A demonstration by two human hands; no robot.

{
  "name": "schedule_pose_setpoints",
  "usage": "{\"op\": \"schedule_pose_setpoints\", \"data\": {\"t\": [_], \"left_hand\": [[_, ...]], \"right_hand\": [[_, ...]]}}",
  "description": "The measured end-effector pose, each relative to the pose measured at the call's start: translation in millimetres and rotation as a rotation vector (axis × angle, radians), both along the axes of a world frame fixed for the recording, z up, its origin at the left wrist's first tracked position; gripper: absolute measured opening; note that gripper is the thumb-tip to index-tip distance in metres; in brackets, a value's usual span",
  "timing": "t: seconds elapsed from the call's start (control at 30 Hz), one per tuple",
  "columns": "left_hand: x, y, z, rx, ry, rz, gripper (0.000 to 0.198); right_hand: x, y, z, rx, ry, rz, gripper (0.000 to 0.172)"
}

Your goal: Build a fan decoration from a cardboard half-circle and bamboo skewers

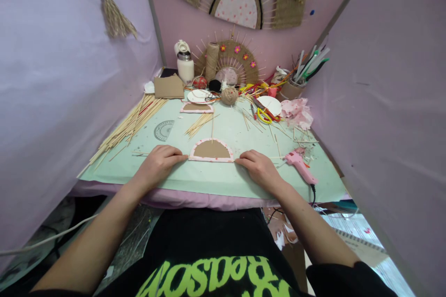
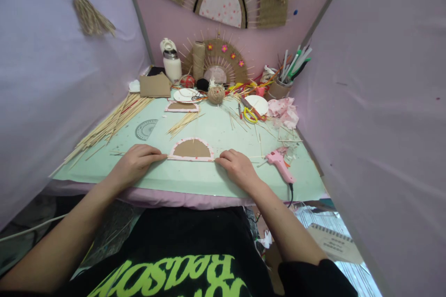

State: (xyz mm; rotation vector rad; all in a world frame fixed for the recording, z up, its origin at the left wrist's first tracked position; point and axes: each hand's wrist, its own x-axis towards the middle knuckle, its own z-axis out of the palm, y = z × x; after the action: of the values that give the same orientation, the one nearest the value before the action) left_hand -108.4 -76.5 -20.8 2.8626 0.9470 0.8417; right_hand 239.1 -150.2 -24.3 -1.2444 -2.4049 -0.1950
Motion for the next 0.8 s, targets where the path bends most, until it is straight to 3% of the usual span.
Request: {"op": "schedule_pose_setpoints", "data": {"t": [0.8], "left_hand": [[0.2, -1.0, 0.3, 0.046, 0.028, -0.006, 0.034]], "right_hand": [[0.8, 0.7, -1.8, 0.003, -0.008, -0.003, 0.029]]}}
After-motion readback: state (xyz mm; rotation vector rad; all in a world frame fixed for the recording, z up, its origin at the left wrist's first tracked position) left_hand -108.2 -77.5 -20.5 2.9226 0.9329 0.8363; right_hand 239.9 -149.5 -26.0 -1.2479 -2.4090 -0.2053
